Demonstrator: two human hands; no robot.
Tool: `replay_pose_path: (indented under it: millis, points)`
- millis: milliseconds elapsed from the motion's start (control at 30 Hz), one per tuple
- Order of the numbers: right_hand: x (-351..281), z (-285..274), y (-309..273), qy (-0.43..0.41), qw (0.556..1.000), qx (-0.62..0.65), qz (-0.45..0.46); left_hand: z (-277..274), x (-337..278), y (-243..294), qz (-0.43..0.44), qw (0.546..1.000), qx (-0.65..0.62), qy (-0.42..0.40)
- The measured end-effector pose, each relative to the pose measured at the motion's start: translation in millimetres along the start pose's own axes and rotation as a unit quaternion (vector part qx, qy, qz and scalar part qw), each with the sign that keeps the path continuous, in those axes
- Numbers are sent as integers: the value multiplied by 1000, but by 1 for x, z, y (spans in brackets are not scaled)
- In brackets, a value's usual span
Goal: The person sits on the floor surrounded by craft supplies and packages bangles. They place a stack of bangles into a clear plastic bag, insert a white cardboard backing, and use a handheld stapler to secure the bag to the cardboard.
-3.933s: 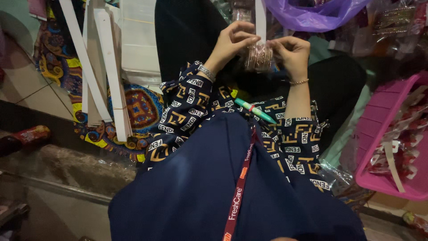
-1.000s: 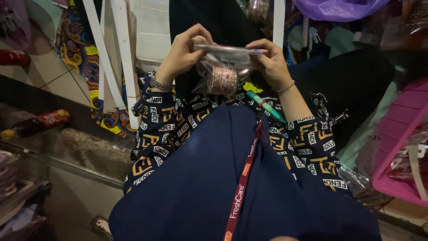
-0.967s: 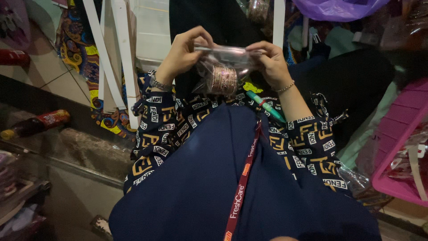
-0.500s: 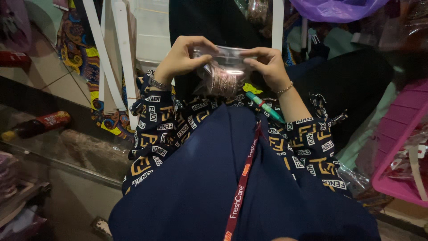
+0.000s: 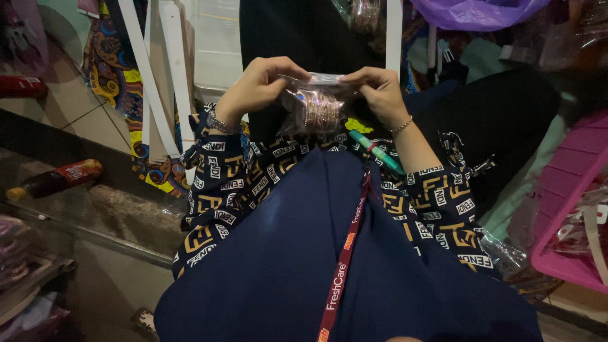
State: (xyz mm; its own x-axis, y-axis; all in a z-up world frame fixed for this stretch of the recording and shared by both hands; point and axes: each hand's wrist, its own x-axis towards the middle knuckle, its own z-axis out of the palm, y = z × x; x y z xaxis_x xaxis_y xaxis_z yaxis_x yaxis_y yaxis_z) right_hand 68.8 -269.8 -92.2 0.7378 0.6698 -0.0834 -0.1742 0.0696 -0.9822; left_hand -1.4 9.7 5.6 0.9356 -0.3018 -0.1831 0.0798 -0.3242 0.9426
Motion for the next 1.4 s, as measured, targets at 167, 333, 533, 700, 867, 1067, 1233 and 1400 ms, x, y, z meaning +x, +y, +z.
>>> replay_pose_path:
  millis: [167,333,533,700,867,1067,1233,1400]
  points:
    - [2,3,-9,-18,998,-51,-15,13,1,-9,30,998,-14,54]
    - [-2,6,-22,-41,999,6,-6,27,5,-15,-2,984,-79,158]
    - [-1,-2,-16,24,999,25,-29,36,13,-6,5,988,-69,136]
    - [-2,0,-34,10,999,-39,33,51,23,3,95,979,-93,151]
    - [-4,-14,-28,40,997,-50,34,65,37,-9,119,974,-96,167]
    - [-7,-21,-45,89,995,-36,16,71,56,-6,129,972,-114,162]
    - [-12,-55,-25,145,988,-45,21,14,98,-41,152,967,-176,102]
    - [-8,-66,-21,180,980,-79,-5,-64,176,-158,100,941,111,304]
